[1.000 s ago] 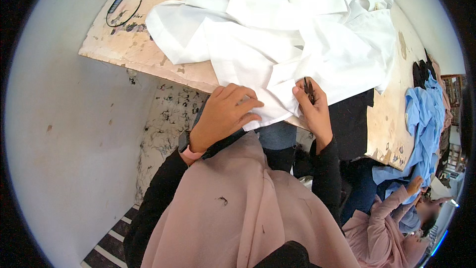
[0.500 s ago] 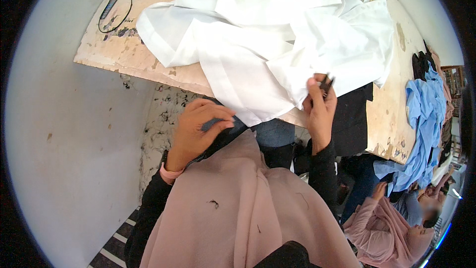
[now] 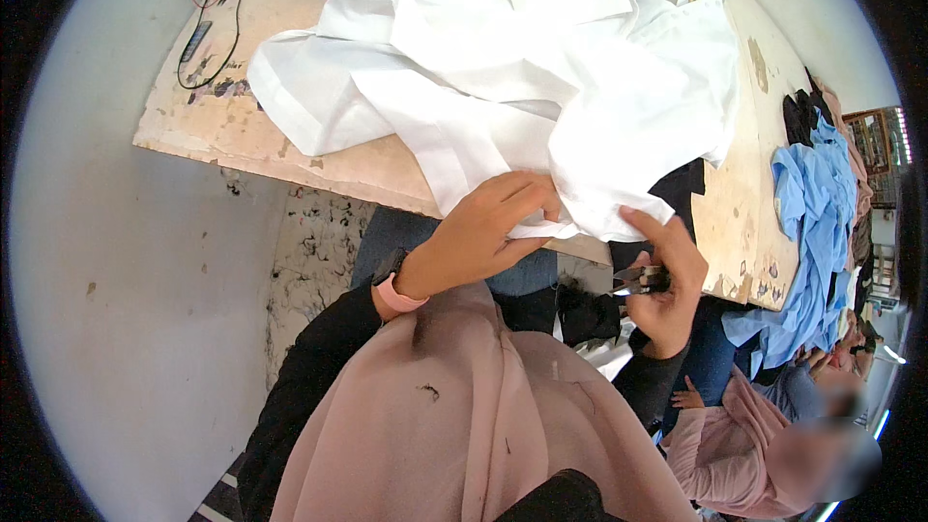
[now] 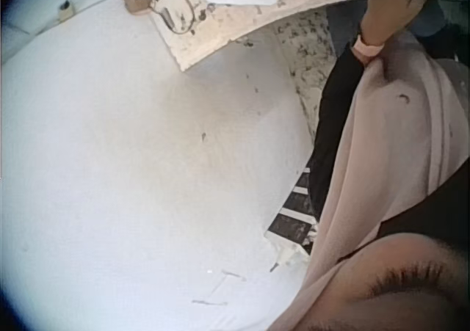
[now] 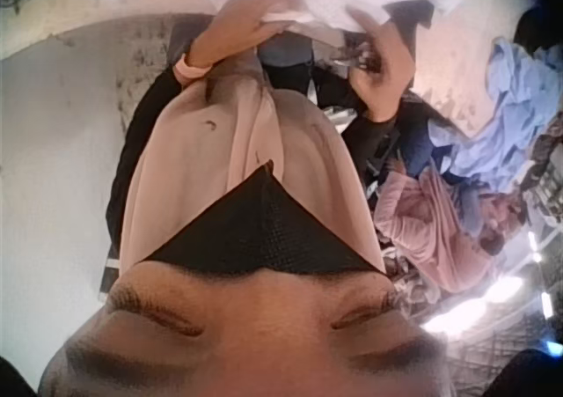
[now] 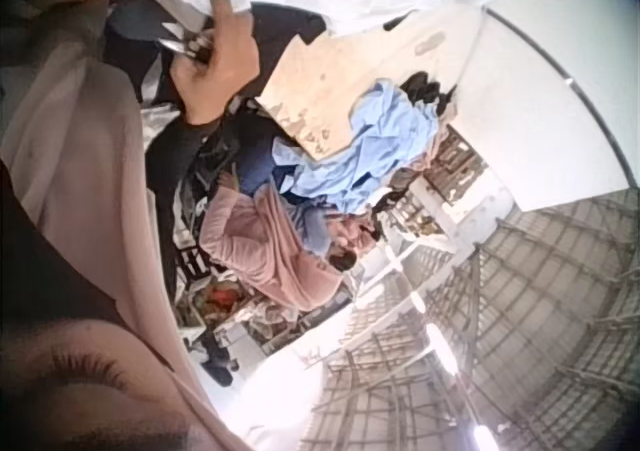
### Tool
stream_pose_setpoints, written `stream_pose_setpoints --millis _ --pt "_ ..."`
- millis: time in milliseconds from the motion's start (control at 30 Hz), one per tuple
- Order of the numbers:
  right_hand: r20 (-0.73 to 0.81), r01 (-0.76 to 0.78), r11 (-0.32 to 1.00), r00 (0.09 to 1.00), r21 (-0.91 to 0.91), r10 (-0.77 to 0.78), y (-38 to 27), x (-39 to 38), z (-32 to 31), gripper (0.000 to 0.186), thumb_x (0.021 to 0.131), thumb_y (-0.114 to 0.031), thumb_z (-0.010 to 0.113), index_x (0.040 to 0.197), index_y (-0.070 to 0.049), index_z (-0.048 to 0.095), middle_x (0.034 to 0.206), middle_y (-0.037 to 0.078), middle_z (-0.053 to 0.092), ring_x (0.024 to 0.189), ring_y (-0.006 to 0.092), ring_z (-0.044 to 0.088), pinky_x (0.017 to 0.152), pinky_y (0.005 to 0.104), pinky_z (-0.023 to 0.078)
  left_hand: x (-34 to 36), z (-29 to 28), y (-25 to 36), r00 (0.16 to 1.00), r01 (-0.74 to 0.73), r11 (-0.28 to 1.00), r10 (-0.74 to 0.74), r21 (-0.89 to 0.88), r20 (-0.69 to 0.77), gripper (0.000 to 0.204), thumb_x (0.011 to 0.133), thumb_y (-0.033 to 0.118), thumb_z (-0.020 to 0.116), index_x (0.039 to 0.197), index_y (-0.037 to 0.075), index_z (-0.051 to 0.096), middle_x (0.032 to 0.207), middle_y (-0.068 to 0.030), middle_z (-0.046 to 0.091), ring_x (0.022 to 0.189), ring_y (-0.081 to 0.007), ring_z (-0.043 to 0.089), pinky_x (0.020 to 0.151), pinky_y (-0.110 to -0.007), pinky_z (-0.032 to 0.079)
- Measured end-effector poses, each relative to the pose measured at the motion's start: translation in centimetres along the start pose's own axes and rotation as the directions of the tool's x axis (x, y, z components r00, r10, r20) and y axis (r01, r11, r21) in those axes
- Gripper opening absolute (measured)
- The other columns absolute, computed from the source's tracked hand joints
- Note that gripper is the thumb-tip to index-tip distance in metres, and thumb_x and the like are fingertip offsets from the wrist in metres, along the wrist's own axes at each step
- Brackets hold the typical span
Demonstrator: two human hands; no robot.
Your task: The person uses small scissors to trim threads and edges on a white shirt laid on a work table. They repeatedly fold and reposition the fabric to access different areas, cutting small sections and discarding the cut pieces. The person handles the shirt and scissors throughout, with other garments visible nearby.
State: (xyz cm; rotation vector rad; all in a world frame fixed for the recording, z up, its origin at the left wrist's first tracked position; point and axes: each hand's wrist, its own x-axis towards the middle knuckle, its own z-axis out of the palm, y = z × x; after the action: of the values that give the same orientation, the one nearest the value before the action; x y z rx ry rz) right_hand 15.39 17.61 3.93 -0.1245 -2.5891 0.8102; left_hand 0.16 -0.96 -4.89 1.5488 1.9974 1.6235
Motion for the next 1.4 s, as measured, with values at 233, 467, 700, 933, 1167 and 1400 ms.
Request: stream_pose_setpoints --millis 233,467,700,933,1167,1400 --pt "0.144 0.044 0.895 0.982 0.443 -0.12 1.6 9.0 0.7 0.061 0.069 0.0 0.051 0.13 -0.001 0.061 0.142 0.015 0.061 0.066 -0.0001 0.045 0.054 0.0167 0.03 -1.3 -0.9 1.5 0.986 0.118 0.987 -0.104 -0.108 0.134 0.034 0.095 0.019 0.069 0.124 0.002 0.065 0.12 -0.0153 0.067 0.112 -0.0308 0.061 0.1 -0.039 0.045" --pt "0.787 0.065 0.879 0.417 0.473 -0.455 1.7 17.9 6.8 0.048 0.078 -0.009 0.064 0.126 -0.008 0.064 0.118 0.007 0.07 0.115 0.0214 0.062 0.104 0.0338 0.045 -0.5 -2.6 1.6 0.952 0.274 0.959 -0.26 -0.073 0.16 0.054 0.076 0.045 0.089 0.082 0.005 0.053 0.074 -0.0034 0.049 0.064 -0.0201 0.038 0.059 -0.035 0.036" --pt "0.593 0.033 0.991 0.798 0.133 -0.107 1.9 18.7 1.4 0.024 0.081 -0.016 0.07 0.102 -0.004 0.07 0.101 0.006 0.073 0.094 0.0206 0.068 0.088 0.0347 0.054 0.5 -2.0 1.0 0.908 0.339 0.94 -0.339 0.041 0.245 0.06 0.073 0.055 0.085 0.096 0.001 0.07 0.09 -0.0149 0.071 0.078 -0.0276 0.068 0.072 -0.034 0.052" --pt "0.635 0.286 0.927 0.676 0.243 -0.375 1.8 16.9 3.5 0.032 0.071 -0.013 0.063 0.103 -0.008 0.064 0.1 0.009 0.073 0.09 0.0277 0.07 0.081 0.0388 0.055 0.5 0.3 2.1 0.94 0.196 0.972 -0.224 0.133 0.256 0.039 0.088 0.04 0.071 0.102 0.003 0.072 0.094 -0.0162 0.071 0.085 -0.0345 0.069 0.077 -0.039 0.054" --pt "0.43 0.469 0.814 0.849 -0.343 -0.307 3.4 18.5 2.1 0.017 0.079 -0.014 0.067 0.096 -0.013 0.064 0.085 0.01 0.07 0.081 0.0343 0.069 0.068 0.0452 0.053 0.2 -1.6 0.3 0.99 0.138 0.905 -0.115 0.403 -0.082 0.032 0.087 0.034 0.075 0.098 0.004 0.074 0.077 -0.0121 0.071 0.066 -0.0289 0.067 0.063 -0.042 0.052" --pt "-0.101 0.282 0.902 0.939 -0.327 -0.33 3.7 6.8 -8.2 0.038 0.064 0.006 0.071 0.1 -0.004 0.066 0.096 0.012 0.072 0.084 0.0283 0.071 0.076 0.0344 0.053 3.2 -6.5 -0.6 0.752 0.261 0.941 -0.057 0.217 -0.657 0.033 0.081 0.006 0.079 0.11 0.004 0.062 0.06 0.0009 0.044 0.053 -0.0094 0.043 0.053 -0.027 0.036"
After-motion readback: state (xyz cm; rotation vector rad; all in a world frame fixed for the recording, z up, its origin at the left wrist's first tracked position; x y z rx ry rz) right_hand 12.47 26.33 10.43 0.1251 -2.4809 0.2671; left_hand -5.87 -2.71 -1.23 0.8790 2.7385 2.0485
